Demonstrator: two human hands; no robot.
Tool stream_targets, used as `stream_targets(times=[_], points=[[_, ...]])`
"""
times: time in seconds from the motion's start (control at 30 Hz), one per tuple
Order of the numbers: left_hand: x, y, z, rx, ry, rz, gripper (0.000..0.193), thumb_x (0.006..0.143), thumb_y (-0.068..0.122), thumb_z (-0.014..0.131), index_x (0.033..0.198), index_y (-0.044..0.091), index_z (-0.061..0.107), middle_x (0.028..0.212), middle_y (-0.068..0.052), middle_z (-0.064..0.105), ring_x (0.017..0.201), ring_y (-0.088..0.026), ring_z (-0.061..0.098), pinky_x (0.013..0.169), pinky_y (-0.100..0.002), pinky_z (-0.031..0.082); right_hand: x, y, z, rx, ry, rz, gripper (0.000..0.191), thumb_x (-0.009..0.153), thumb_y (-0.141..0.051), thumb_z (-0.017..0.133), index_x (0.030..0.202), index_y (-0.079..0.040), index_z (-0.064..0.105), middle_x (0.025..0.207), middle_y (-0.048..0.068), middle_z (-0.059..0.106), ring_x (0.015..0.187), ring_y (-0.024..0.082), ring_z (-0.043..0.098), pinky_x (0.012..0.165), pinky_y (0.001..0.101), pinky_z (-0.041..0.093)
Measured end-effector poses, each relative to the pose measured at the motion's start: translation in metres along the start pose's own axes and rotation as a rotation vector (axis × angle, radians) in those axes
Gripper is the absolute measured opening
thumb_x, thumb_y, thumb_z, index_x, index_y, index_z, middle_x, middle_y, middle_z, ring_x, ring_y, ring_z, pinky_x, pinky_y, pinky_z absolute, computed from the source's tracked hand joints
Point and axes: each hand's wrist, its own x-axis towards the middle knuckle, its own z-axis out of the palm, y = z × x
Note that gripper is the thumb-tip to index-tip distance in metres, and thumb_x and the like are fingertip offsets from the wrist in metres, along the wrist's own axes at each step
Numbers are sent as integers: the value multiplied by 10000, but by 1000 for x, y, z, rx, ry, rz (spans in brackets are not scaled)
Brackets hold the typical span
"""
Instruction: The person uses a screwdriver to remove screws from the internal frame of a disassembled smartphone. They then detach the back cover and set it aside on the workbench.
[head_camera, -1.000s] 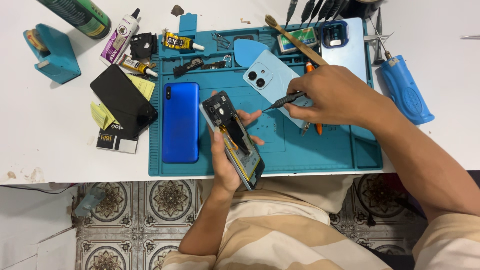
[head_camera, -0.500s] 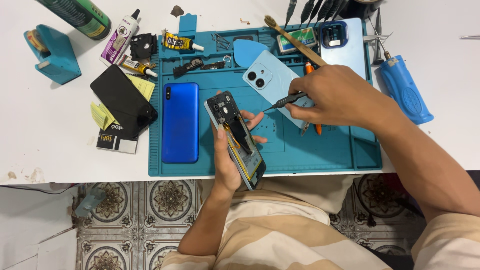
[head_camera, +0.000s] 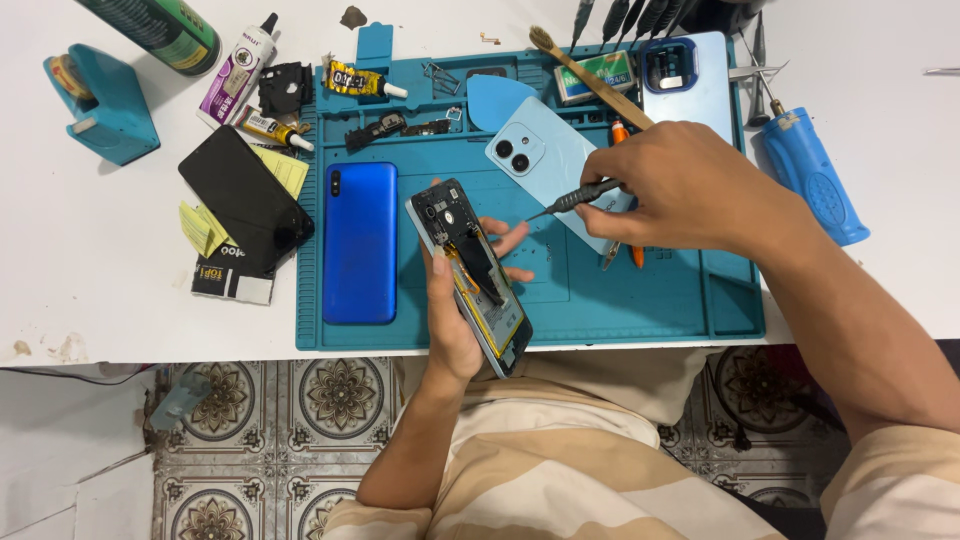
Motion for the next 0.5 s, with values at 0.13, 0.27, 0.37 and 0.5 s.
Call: stream_targets(times=[0.13, 0.27, 0.37, 0.5], points=[[1, -2, -2, -43, 0, -5, 737, 1082, 534, 352, 1673, 144, 147, 1354, -175, 538, 1377, -427, 551, 928, -458, 567, -2, 1, -1, 59, 113, 10, 339, 847, -356, 752, 986, -48, 770, 624, 114, 683, 520, 261, 660, 519, 379, 501], [3, 2, -5, -185, -49, -80, 743, 1084, 551, 324, 1595, 12, 341, 1459, -241, 532, 1389, -424, 565, 1010, -489, 554, -6, -2, 0, 148, 281, -77, 311, 889, -319, 772, 1011, -33, 782, 724, 124, 703, 582, 244, 668, 529, 348, 494], [2, 9, -8, -240, -68, -166, 772, 1055, 578, 282, 1560, 5, 391, 1515, -295, 512, 1320, -424, 600, 976, -472, 543, -8, -3, 2, 179, 333, -170, 308, 931, -299, 774, 1046, -13, 760, 852, 127, 736, 660, 233, 701, 587, 316, 539], [2, 14, -8, -240, -134, -193, 806, 1065, 602, 265, 1589, 1, 385, 1514, -331, 501, 1268, -428, 617, 970, -447, 544, -6, -3, 4, 141, 347, -177, 289, 913, -275, 781, 1041, -15, 775, 832, 127, 739, 647, 231, 704, 570, 323, 535]])
